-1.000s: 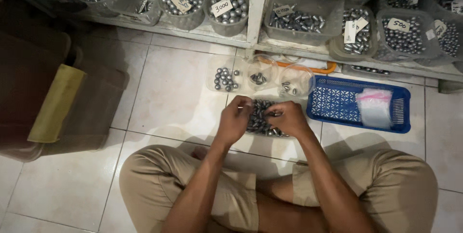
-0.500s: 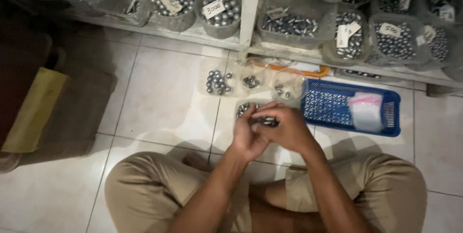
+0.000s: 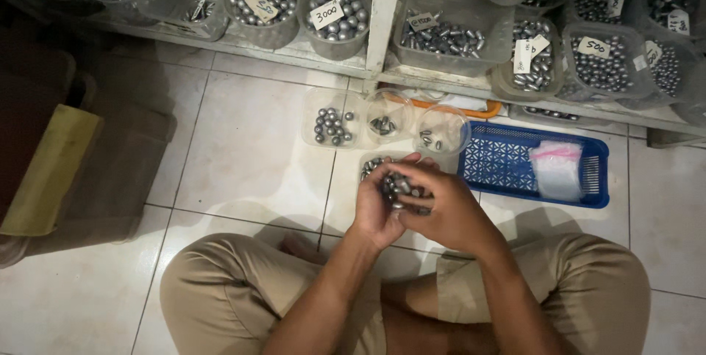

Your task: The person sits on the floor and sorts small metal balls from a larger container into smaller plastic containers. They pick up handfuls of balls, separate them, and place them into designated containers on the floor.

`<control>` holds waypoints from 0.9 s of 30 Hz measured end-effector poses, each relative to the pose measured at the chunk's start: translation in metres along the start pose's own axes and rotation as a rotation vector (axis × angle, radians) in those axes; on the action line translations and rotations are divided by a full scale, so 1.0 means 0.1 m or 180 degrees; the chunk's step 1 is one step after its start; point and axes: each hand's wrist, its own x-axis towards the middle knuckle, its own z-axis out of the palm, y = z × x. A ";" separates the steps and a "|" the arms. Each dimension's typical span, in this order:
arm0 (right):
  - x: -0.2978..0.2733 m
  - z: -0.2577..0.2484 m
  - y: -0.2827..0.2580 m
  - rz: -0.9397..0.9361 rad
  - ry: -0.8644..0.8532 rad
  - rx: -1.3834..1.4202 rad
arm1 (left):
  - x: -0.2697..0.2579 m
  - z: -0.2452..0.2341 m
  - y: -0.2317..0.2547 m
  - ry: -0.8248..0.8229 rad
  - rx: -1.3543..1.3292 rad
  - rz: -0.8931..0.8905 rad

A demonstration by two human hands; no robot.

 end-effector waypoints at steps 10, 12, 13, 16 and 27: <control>0.04 -0.19 0.11 0.0028 -0.0090 0.0880 | 0.40 -0.52 -0.05 0.0075 -0.0402 -0.0061; 0.02 -0.23 0.08 0.0036 -0.0019 0.1041 | 0.24 -0.30 -0.03 0.0039 -0.0416 -0.0121; 0.02 -0.26 0.13 0.0037 -0.0015 0.1046 | 0.20 -0.26 -0.01 0.0042 -0.0412 -0.0123; 0.02 -0.38 0.21 -0.0116 0.0250 0.0819 | 0.13 -0.17 0.02 0.0117 -0.0291 -0.0056; -0.01 -0.31 0.04 -0.0619 0.0256 -0.1727 | 0.01 -0.05 -0.01 -0.0464 -0.0026 -0.0141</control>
